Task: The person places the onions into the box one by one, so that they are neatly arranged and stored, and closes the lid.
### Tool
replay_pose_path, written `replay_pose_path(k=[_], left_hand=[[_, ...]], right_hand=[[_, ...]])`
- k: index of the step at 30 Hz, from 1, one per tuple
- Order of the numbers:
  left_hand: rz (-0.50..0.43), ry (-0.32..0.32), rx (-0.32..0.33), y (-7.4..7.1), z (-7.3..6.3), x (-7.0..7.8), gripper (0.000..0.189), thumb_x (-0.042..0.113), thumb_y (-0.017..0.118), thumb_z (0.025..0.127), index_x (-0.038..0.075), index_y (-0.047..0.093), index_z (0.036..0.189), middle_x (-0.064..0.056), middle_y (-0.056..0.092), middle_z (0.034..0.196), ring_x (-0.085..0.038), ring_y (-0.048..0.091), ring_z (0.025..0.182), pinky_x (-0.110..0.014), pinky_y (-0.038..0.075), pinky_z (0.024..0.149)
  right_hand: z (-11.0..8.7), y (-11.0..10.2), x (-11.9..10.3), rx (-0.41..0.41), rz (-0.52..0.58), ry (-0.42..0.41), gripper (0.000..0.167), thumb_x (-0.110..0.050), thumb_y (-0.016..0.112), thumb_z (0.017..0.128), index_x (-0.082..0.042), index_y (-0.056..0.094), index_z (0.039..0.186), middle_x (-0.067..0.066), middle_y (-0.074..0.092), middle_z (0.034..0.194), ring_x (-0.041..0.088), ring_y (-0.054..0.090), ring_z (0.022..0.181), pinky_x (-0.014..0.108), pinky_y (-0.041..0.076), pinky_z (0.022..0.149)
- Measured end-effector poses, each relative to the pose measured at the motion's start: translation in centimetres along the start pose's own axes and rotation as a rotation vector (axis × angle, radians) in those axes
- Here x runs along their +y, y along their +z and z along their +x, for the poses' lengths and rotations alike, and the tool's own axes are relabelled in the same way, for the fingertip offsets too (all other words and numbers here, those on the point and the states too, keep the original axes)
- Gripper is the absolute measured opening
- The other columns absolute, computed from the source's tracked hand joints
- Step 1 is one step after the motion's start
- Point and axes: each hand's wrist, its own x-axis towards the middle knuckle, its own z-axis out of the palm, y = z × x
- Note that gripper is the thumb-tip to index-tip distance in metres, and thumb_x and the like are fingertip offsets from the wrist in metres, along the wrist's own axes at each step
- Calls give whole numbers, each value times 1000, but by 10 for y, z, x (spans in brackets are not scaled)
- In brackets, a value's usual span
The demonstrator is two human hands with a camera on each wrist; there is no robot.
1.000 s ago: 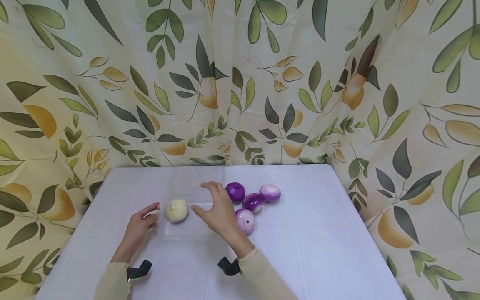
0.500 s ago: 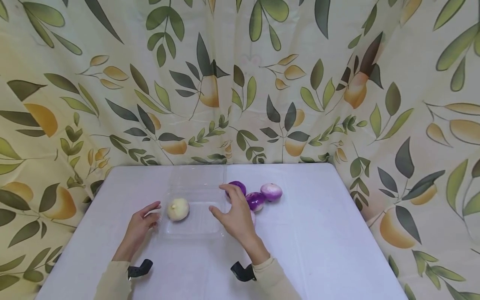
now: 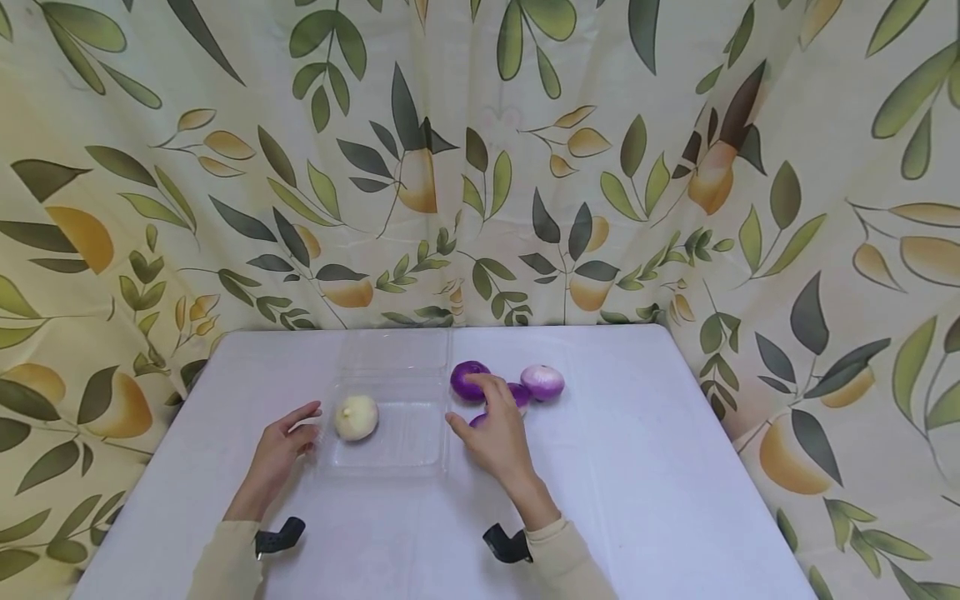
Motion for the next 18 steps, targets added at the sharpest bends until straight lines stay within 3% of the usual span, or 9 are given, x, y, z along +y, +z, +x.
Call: replay_pose_path(k=[9,18], left_hand=[[-10,-1,-3,-1,0,-1,49,4,54,96,9,48,144,-12,49,141,-5,53,84,-19,48,68],[-14,-4,-7,-1,-1,0,49,5,54,97,9,47,145,-12,49,141,-5,53,84,-19,48,68]], right_hand=[[-5,-5,23,-7,32,73,61,-18,82,75,-8,57,130,13,56,133,35,57,120,53,48,99],[-8,-7,41,2,61,91,59,-14,82,75,-3,58,128,13,58,130,36,57,118,53,50,92]])
